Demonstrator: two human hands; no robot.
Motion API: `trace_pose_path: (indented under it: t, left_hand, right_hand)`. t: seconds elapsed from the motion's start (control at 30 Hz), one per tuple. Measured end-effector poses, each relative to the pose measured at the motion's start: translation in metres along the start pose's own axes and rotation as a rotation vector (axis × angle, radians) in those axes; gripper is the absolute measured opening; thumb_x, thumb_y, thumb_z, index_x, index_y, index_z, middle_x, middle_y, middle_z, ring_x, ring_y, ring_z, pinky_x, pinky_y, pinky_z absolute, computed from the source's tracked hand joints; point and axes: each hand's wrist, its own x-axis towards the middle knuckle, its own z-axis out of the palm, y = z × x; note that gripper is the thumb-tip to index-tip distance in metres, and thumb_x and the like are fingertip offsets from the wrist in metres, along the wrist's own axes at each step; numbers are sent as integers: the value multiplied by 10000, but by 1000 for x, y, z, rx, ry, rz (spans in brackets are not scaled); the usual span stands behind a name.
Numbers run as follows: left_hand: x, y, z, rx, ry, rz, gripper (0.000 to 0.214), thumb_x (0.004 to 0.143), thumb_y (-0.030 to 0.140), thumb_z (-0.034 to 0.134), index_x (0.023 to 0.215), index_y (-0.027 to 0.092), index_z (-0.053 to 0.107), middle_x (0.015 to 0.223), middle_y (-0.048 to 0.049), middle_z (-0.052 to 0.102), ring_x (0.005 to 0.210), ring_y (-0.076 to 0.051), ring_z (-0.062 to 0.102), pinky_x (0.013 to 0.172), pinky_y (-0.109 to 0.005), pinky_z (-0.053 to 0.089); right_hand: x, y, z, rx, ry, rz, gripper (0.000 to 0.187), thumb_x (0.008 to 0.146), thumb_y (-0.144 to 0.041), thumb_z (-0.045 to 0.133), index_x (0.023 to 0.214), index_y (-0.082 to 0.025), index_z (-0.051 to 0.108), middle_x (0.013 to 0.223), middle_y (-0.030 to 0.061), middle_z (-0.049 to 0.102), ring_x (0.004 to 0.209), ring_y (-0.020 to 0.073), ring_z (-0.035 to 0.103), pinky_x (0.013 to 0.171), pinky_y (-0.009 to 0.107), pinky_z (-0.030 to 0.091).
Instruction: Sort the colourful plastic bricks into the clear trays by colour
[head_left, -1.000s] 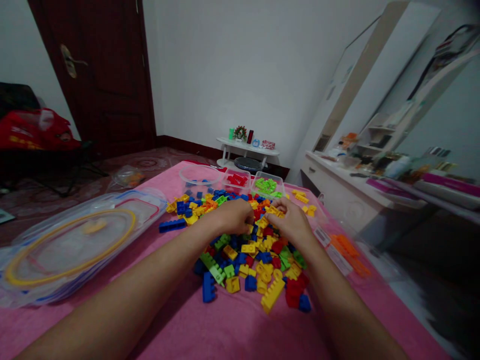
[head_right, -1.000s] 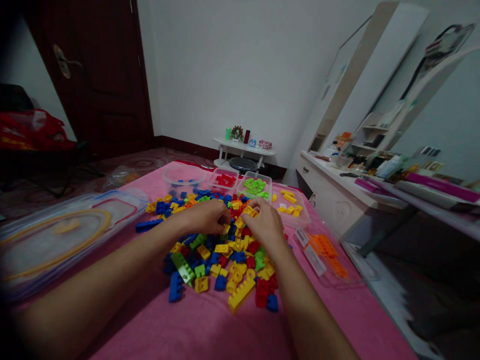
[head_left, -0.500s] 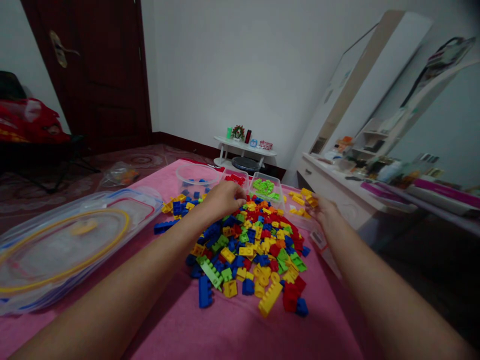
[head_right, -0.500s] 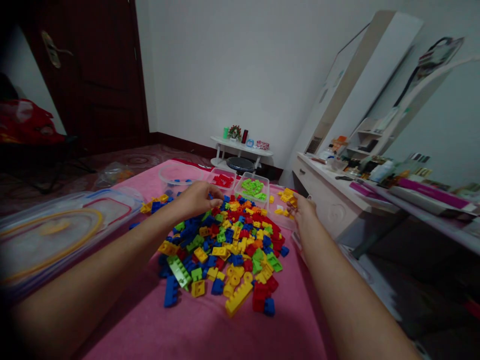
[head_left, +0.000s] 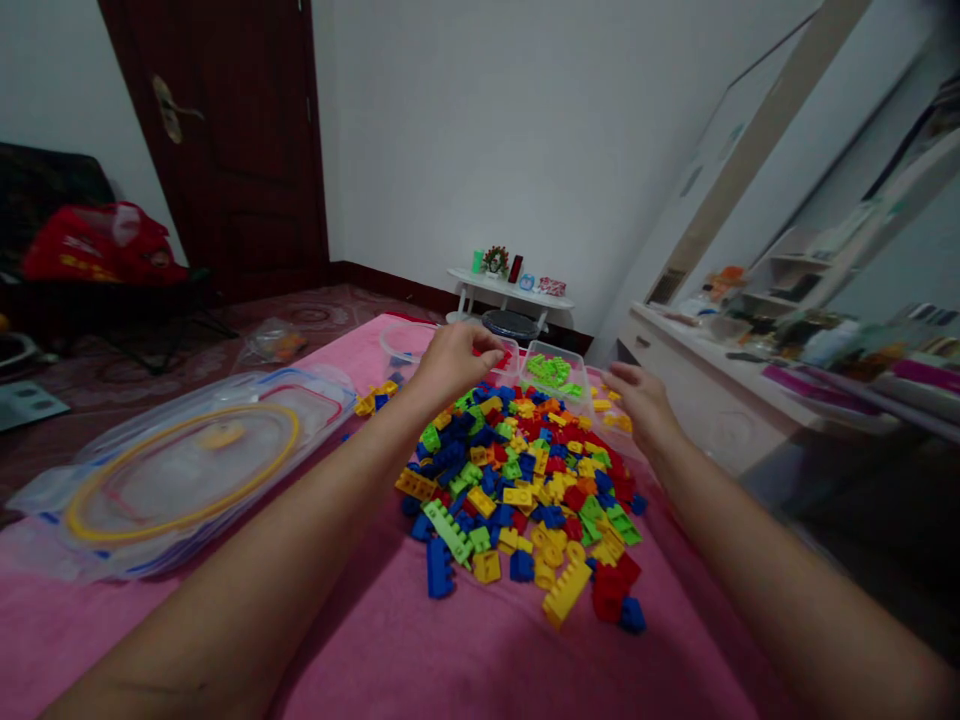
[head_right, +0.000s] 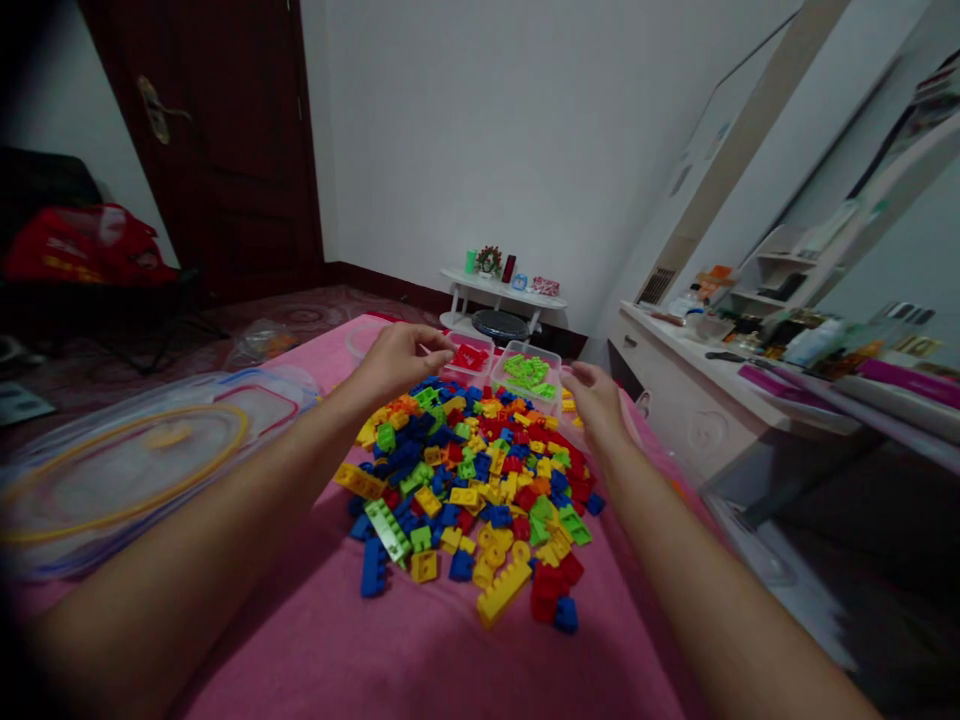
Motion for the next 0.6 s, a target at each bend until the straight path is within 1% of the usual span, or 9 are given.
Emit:
trace_pose_path:
  t: [0.1, 0.17, 0.23, 0.3, 0.33, 0.4, 0.47, 0.53, 0.6]
  left_hand:
    - [5, -5, -10, -71, 73, 7, 239, 737, 290, 594, 872, 147, 729, 744, -57, 696, 663, -143, 609, 652, -243, 457]
    - [8, -8, -17, -107, 118, 13, 246, 734, 296, 597, 870, 134, 724, 753, -59, 694, 637, -132, 604, 640, -239, 460]
    - [9, -9, -23, -139, 154, 7, 256, 742, 302, 589, 878, 127, 717, 756, -58, 692, 607, -119, 595, 629, -236, 461]
    - [10, -9, -25, -168, 183, -5, 266, 753, 305, 576, 895, 125, 711, 763, -57, 692, 594, -110, 588, 628, -234, 462]
    - [9, -8, -25, -180, 192, -9, 266, 754, 303, 575, 900, 125, 709, 772, -57, 693, 599, -108, 588, 632, -234, 464]
    - [8, -5, -22, -201, 194, -4, 254, 749, 289, 581, 894, 123, 708, 795, -63, 696, 629, -113, 594, 649, -237, 467]
    - [5, 1, -16, -218, 170, 23, 226, 748, 259, 583, 873, 119, 710, 813, -68, 699, 667, -121, 602, 668, -241, 471]
    - [1, 10, -9, -231, 128, 62, 202, 763, 222, 564, 853, 119, 713, 811, -66, 703, 693, -128, 609, 677, -246, 472]
    - [-5, 22, -2, -221, 91, 100, 192, 768, 208, 561, 850, 131, 716, 815, -61, 708, 722, -138, 615, 698, -259, 475]
  right_hand:
    - [-75, -24, 35, -84, -430, -309, 198, 712, -253, 661, 903, -204, 683, 972, 44, 667, 958, 194, 589, 909, 367, 430]
    - [-131, -38, 51, -194, -753, -515, 257, 763, -300, 630, 1010, -241, 669, 1134, 49, 624, 1086, 205, 542, 987, 400, 372]
    - [-178, -45, 59, -319, -1007, -704, 445, 751, -388, 653, 1180, -289, 591, 1309, 49, 519, 1231, 224, 431, 1066, 435, 274]
    - [-205, -45, 63, -458, -1171, -875, 536, 785, -466, 600, 1284, -294, 504, 1385, 58, 447, 1331, 246, 293, 1116, 490, 127]
    - [-211, -43, 64, -526, -1210, -942, 518, 823, -473, 546, 1303, -287, 483, 1401, 61, 430, 1354, 249, 247, 1120, 506, 78]
    - [-209, -38, 64, -657, -1181, -1022, 418, 888, -403, 451, 1281, -270, 504, 1416, 59, 414, 1363, 251, 219, 1116, 524, 41]
    - [-197, -34, 64, -773, -1050, -1023, 350, 879, -294, 452, 1209, -260, 564, 1407, 49, 430, 1337, 263, 261, 1109, 537, 37]
    - [-181, -35, 64, -854, -900, -983, 294, 806, -213, 517, 1065, -248, 651, 1339, 52, 505, 1292, 294, 317, 1100, 553, 40]
    - [-165, -38, 66, -874, -806, -932, 232, 718, -169, 571, 896, -237, 702, 1229, 69, 583, 1244, 327, 361, 1089, 565, 65]
